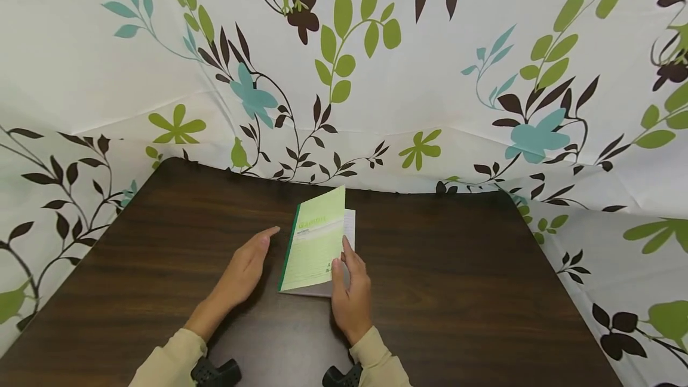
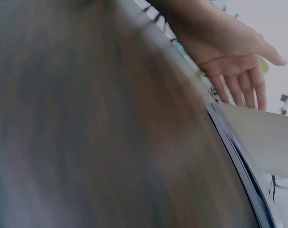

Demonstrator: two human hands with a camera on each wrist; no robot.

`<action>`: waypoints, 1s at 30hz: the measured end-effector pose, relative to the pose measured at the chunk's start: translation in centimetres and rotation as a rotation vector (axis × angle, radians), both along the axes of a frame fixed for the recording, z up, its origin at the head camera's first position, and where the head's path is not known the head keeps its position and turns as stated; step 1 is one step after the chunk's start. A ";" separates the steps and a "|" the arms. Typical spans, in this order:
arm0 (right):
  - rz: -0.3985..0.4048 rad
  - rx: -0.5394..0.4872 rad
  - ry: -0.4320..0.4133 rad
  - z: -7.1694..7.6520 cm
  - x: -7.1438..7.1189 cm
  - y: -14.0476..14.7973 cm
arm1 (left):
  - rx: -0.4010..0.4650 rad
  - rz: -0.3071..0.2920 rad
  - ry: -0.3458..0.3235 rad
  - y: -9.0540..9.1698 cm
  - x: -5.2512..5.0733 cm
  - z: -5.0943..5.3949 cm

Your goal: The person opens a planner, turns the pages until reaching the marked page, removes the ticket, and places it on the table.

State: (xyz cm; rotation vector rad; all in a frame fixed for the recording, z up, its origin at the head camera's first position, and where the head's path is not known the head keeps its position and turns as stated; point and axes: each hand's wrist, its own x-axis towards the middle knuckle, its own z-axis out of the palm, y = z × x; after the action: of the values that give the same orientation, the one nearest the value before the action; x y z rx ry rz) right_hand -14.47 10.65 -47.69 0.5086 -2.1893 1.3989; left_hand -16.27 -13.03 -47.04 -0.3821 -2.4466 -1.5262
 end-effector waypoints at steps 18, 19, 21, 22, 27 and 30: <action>0.404 0.450 -0.009 -0.4 0.4 -3.6 | -0.066 0.209 0.169 -5.5 0.0 7.9; 0.412 0.466 -0.041 -0.4 0.5 -3.6 | -0.120 0.202 0.177 -5.2 0.1 8.1; 0.418 0.503 -0.087 -0.3 0.6 -3.7 | -0.214 0.186 0.203 -4.4 0.3 8.6; 0.415 0.529 -0.098 -0.3 0.6 -3.8 | -0.262 0.177 0.217 -4.0 0.3 8.9; 0.389 0.628 -0.095 -0.2 0.5 -3.7 | -0.456 0.072 0.210 -2.4 0.2 8.2; 0.382 0.654 -0.096 -0.4 0.6 -3.7 | -0.524 -0.034 0.131 -1.5 -0.3 6.1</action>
State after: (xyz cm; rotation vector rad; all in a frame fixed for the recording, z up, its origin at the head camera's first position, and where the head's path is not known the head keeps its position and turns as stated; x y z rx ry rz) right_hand -13.89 6.99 -48.12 1.1575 -2.7187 0.8424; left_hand -16.53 -14.55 -40.97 -0.5936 -2.7132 -0.8146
